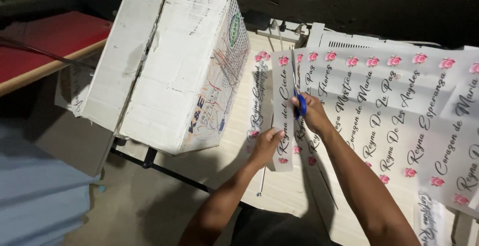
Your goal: The person uses scissors to cut individual decorative stickers from a large transparent sheet. They carefully trim around the text and floral designs, separating each sticker from the backing material.
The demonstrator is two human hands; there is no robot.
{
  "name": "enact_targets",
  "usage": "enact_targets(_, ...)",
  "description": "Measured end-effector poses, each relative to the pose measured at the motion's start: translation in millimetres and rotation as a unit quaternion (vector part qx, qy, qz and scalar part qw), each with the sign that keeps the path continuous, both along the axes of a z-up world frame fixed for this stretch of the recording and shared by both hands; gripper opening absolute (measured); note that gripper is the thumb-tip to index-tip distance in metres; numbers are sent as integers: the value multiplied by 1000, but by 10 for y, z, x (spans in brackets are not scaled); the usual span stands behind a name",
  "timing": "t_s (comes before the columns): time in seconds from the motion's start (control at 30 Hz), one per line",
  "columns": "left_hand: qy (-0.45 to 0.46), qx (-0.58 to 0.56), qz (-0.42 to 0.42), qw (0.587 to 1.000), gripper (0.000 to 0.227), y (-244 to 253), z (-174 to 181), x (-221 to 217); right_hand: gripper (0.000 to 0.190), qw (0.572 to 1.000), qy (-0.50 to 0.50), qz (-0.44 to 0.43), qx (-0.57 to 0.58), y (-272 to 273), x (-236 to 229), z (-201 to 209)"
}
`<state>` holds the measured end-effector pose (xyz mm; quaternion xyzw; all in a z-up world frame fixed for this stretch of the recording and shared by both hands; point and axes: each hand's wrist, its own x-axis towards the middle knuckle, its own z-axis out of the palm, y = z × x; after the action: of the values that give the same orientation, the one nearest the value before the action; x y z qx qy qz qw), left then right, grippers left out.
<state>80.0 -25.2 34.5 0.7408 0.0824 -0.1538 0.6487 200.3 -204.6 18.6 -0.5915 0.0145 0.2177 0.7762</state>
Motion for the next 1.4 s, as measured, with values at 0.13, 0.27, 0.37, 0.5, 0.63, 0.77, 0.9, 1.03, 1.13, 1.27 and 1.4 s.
enact_targets(0.13,-11,-23,0,1000,28,42,-68,-64,24,1000,-9,-3,-13,67,53,64)
enact_targets(0.27,-18,-35,-20,999,30,107,-168,-218,15,1000,-10,-19,-12,169,68,263)
enact_targets(0.37,-29,-77,-49,995,28,134,-109,-384,17,999,-19,-42,1,183,138,186)
enact_targets(0.5,63,-176,-39,982,33,196,99,-575,21,997,-18,-74,13,283,297,453)
enact_targets(0.63,86,-170,24,981,46,356,207,-617,22,996,-45,-71,-9,425,565,764)
enact_targets(0.77,78,-116,96,986,48,582,270,-389,18,997,-46,-56,-33,551,677,1002)
enact_targets(0.9,59,-70,143,985,47,768,-82,-84,18,993,-16,-43,-108,413,559,727)
enact_targets(1.03,-31,-56,149,987,49,968,-1113,51,28,979,-33,15,-200,159,-15,567)
enact_targets(1.13,-63,163,110,978,51,946,-855,35,36,958,-17,29,-286,-176,-492,324)
enact_targets(1.27,-144,386,76,908,55,786,-63,-70,45,944,-20,6,-329,-617,-1066,18)
enact_targets(1.4,-210,422,-32,881,46,633,28,-170,51,898,10,-20,-439,-793,-1552,219)
